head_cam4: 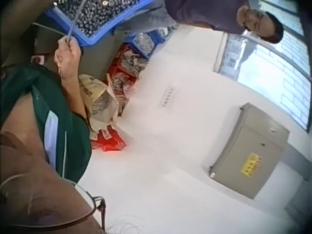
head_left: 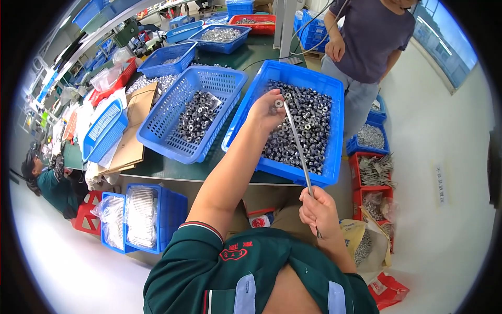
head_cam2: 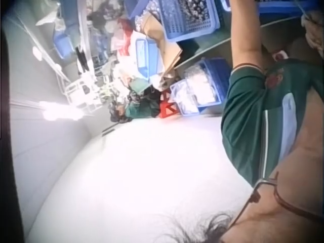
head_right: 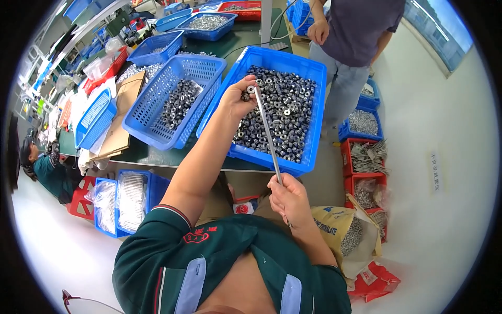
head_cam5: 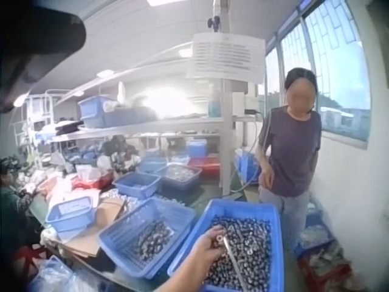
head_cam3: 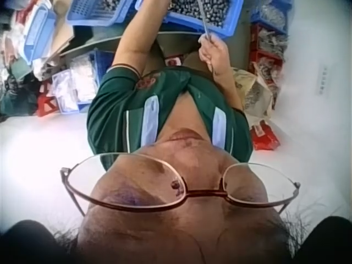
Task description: Stringing small metal rings onto a rod from a storage bin at an industrial workbench.
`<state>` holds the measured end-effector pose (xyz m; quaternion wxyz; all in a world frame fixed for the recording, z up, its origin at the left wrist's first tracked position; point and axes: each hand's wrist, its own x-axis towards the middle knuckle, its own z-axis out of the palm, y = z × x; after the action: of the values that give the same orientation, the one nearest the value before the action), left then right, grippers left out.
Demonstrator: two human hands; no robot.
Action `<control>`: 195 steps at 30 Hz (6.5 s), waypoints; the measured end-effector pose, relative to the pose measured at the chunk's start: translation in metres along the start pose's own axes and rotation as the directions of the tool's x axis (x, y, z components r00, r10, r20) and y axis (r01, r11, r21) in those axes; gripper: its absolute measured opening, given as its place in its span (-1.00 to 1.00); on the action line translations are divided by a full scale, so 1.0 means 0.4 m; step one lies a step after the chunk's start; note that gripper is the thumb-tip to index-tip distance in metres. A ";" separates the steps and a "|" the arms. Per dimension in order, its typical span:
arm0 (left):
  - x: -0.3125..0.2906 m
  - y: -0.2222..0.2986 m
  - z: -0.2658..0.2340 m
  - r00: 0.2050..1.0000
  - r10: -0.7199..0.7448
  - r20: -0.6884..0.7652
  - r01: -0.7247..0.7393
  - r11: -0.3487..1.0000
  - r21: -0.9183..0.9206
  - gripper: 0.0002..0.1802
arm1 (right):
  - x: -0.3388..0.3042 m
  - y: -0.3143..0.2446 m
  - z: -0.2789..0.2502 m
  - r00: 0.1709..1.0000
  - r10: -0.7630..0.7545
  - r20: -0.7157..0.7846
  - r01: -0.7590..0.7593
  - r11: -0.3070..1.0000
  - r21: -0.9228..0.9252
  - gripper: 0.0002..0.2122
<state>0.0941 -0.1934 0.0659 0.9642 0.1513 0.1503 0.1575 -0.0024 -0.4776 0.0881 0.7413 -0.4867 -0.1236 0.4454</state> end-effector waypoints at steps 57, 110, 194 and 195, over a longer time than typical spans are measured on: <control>-0.038 -0.007 0.030 0.985 -0.173 0.014 0.167 0.968 0.187 -0.71 | 0.026 0.006 -0.023 1.000 -0.018 -0.006 0.018 0.998 0.054 -0.87; -0.037 -0.003 0.022 0.987 -0.157 -0.018 0.158 0.967 0.198 -0.80 | 0.033 0.003 -0.024 0.992 -0.094 -0.081 0.094 0.996 0.002 -0.89; -0.083 -0.020 0.046 0.831 -0.469 0.298 0.217 0.767 0.603 -0.53 | 0.044 0.011 -0.041 0.998 -0.065 -0.006 0.065 0.997 -0.053 -0.87; -0.083 -0.019 0.046 0.832 -0.468 0.298 0.216 0.768 0.604 -0.53 | 0.053 0.008 -0.035 0.997 -0.077 -0.001 0.077 0.996 -0.037 -0.87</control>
<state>0.0723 -0.2162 0.0881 0.9006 0.4198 -0.0030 -0.1128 0.0165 -0.4694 0.0731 0.7488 -0.4957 -0.1496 0.4138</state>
